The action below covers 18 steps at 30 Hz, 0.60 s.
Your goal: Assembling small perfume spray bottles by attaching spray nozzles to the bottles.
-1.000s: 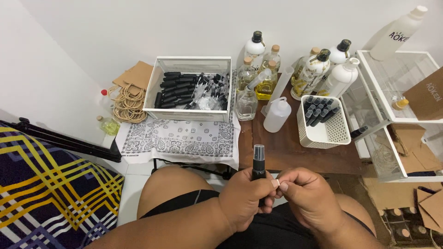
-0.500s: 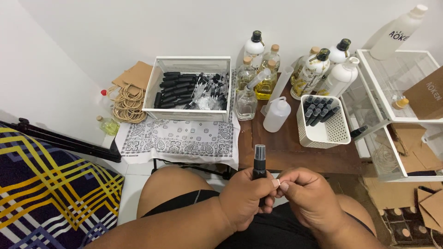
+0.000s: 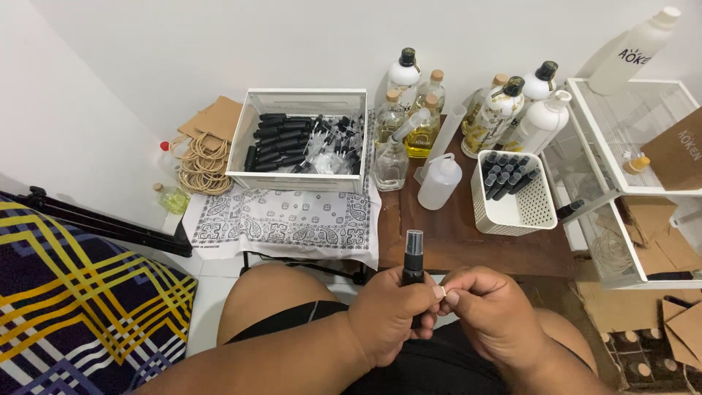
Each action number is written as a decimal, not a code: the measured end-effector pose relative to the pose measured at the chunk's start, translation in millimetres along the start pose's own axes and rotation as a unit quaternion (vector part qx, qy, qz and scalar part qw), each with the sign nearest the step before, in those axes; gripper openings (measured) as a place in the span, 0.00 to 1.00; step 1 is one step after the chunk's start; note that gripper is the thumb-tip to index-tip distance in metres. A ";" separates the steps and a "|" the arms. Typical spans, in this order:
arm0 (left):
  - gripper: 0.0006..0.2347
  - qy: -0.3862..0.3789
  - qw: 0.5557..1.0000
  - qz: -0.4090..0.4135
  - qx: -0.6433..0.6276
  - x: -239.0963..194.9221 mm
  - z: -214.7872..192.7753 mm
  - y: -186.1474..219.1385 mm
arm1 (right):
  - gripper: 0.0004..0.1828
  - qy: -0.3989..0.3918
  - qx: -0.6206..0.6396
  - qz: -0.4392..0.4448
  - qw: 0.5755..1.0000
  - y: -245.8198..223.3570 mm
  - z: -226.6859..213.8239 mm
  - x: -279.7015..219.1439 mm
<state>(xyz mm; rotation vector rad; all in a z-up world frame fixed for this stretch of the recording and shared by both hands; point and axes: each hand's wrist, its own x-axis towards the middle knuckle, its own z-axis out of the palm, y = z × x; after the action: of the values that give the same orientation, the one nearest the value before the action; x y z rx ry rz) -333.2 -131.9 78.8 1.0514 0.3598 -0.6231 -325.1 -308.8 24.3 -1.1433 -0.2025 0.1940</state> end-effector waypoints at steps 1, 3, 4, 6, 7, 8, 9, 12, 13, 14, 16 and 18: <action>0.05 0.000 1.000 0.000 0.000 1.4 -1.0 -1.6 | 0.03 0.000 0.000 0.000 1.000 -1.7 2.4 0.2; 0.07 -0.012 1.000 0.003 -0.002 4.2 -2.9 -4.6 | 0.04 -0.022 0.009 -0.016 1.000 -5.3 7.1 0.5; 0.07 -0.012 1.000 0.003 -0.002 6.0 -3.4 -7.0 | 0.04 -0.022 0.008 -0.016 1.000 -4.8 6.6 0.5; 0.08 -0.017 1.000 0.012 0.001 9.4 -4.8 -11.8 | 0.05 -0.027 0.001 -0.029 0.999 -3.4 5.8 0.5; 0.08 -0.017 1.000 0.011 0.001 7.8 -4.3 -10.1 | 0.05 -0.027 0.000 -0.028 0.999 -2.5 4.4 -0.3; 0.08 -0.022 1.000 0.011 0.006 6.2 -3.9 -8.3 | 0.04 -0.025 0.007 -0.023 0.999 -1.6 2.9 -1.0; 0.08 -0.027 0.999 0.011 0.012 4.7 -3.4 -6.5 | 0.03 -0.023 0.015 -0.019 0.999 -0.7 1.4 -1.8; 0.08 -0.024 1.000 0.006 0.012 2.5 -2.7 -3.3 | 0.06 -0.016 -0.020 -0.024 0.999 -5.1 7.2 0.1; 0.08 -0.024 1.000 0.006 0.012 2.5 -2.9 -3.3 | 0.06 -0.016 -0.020 -0.024 0.999 -4.2 6.5 -0.1; 0.08 -0.020 1.000 0.002 0.012 2.6 -3.0 -3.2 | 0.06 -0.018 -0.013 -0.020 1.000 -3.3 5.9 -0.3; 0.07 -0.015 1.000 -0.001 0.012 5.0 -4.2 -5.9 | 0.06 -0.020 -0.006 -0.015 1.000 0.3 2.4 -0.5; 0.08 -0.027 1.000 0.007 0.006 9.8 -6.8 -11.5 | 0.06 -0.012 -0.025 -0.009 1.000 6.0 -3.3 -0.2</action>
<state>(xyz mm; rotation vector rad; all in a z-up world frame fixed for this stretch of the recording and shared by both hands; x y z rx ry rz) -332.8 -132.9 62.3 1.0456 0.3019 -0.6395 -324.8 -309.3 17.5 -1.1878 -0.2405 0.1877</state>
